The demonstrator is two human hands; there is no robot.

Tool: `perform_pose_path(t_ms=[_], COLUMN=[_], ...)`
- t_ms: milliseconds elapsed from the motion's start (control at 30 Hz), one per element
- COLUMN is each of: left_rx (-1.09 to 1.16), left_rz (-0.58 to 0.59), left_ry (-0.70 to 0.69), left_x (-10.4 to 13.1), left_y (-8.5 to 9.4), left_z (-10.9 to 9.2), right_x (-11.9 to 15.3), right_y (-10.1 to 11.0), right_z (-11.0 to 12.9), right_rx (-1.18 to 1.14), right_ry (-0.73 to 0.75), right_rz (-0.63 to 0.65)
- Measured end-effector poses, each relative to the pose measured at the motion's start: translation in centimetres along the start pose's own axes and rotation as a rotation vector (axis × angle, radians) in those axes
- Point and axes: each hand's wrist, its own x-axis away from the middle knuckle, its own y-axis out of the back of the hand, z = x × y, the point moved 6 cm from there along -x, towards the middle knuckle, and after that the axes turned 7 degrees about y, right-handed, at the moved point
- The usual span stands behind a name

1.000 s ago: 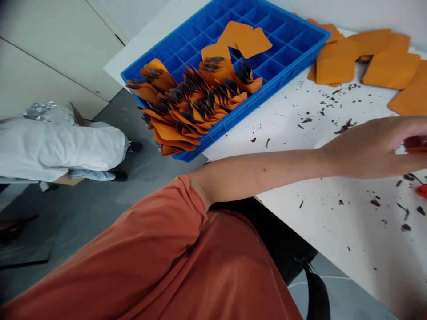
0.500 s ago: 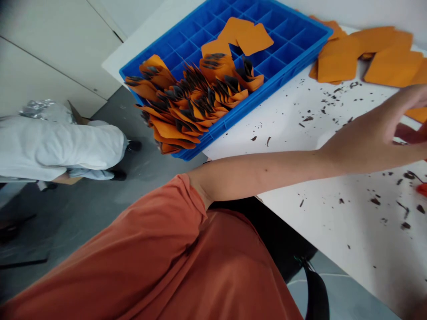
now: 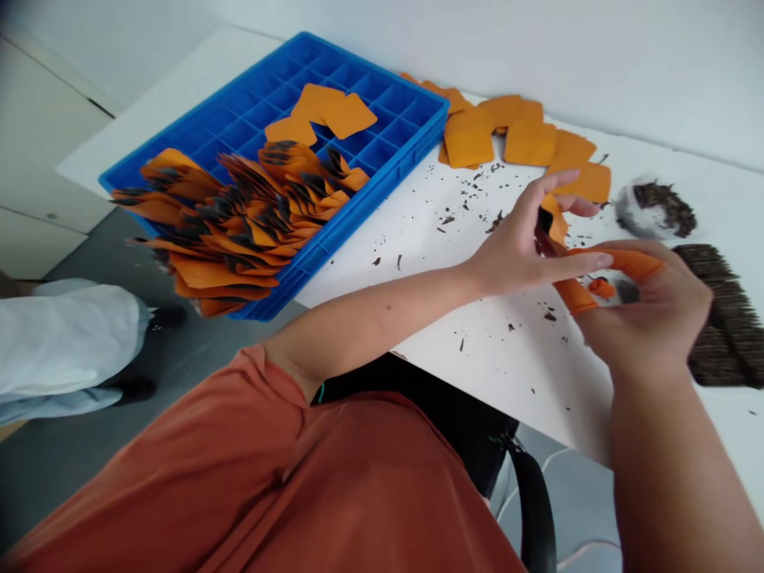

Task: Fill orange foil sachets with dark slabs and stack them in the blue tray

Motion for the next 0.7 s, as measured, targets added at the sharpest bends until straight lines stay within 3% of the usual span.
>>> perform_pose_path(t_ms=[133, 233, 367, 467, 533, 567, 600, 667, 700], left_rx=[-0.186, -0.31, -0.333, -0.172, 0.142, 0.364, 0.71, 1.884, 2.501], left_rz=[-0.066, -0.154, -0.22, -0.304, -0.406, -0.4, -0.471, -0.639, -0.618], left_ry=[0.024, -0.033, -0.124, -0.173, -0.181, -0.14, -0.131, -0.214, -0.44], left_x=[-0.4, -0.2, 0.2, 1.4, 3.1, 4.0, 5.2, 7.8, 8.8], left_y=[0.8, 2.1, 2.6, 2.2, 2.3, 2.2, 2.6, 3.2, 3.7], left_z=[0.8, -0.2, -3.8, -7.7, -10.5, -11.7, -12.9, -14.3, -15.9], right_x=[-0.2, -0.3, -0.6, -1.0, -1.0, -1.0, -1.0, -1.0, -1.0], right_y=[-0.1, -0.2, -0.1, 0.2, 0.2, 0.2, 0.2, 0.1, 0.0], right_z=[0.1, -0.7, -1.2, -1.5, -1.6, -1.5, -1.4, -0.9, -0.7], right_rx=[-0.059, -0.118, -0.137, -0.191, -0.227, -0.239, -0.243, -0.239, -0.237], right_ry=[-0.014, -0.084, -0.067, -0.042, -0.062, -0.071, -0.076, -0.078, -0.079], right_rz=[-0.002, 0.013, -0.019, -0.071, -0.092, -0.093, -0.089, -0.069, -0.059])
